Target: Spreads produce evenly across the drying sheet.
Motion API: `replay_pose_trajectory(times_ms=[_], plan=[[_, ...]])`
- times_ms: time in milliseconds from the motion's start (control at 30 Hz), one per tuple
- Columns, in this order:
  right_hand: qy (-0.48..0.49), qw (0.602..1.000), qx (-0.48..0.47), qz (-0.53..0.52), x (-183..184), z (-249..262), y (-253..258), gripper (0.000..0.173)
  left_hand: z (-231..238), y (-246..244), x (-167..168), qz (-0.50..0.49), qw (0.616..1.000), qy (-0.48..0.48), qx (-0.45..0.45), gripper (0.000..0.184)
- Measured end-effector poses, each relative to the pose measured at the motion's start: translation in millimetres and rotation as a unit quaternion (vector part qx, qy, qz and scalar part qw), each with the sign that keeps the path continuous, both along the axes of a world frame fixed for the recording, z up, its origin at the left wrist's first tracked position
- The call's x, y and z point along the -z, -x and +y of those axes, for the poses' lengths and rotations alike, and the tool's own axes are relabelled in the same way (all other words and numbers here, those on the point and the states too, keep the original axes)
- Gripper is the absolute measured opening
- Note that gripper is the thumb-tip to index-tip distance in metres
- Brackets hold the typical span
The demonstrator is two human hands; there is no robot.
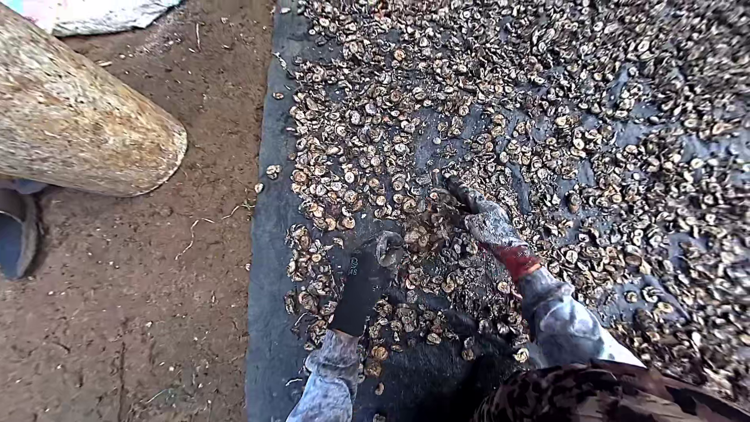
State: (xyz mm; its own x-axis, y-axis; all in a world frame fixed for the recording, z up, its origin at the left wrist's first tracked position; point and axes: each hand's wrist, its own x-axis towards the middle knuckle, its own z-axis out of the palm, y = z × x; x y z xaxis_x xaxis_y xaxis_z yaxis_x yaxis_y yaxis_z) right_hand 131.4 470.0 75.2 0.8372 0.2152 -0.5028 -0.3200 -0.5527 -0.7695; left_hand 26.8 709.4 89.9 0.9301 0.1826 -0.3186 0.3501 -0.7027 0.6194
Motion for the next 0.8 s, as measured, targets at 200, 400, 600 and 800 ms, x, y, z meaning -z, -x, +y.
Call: replay_pose_trajectory(times_ms=[200,400,600,800], plan=[[0.118,0.989,0.01,-0.085,10.9,-26.9,-4.4,0.041,-25.7,-23.8,49.4,0.083,0.97,-0.145,0.174,0.064],[0.413,0.91,0.002,0.034,57.3,-138.5,53.3,0.097,-13.2,-16.3,74.0,0.073,0.973,-0.194,0.097,0.042],[0.243,0.969,0.042,0.01,32.4,-106.0,86.0,0.051,-20.7,-58.0,11.2,0.063,0.972,-0.148,0.17,0.055],[0.196,0.979,0.051,0.029,2.2,-91.6,56.8,0.037,-97.0,-140.3,55.0,-0.039,0.932,-0.096,0.347,0.066]])
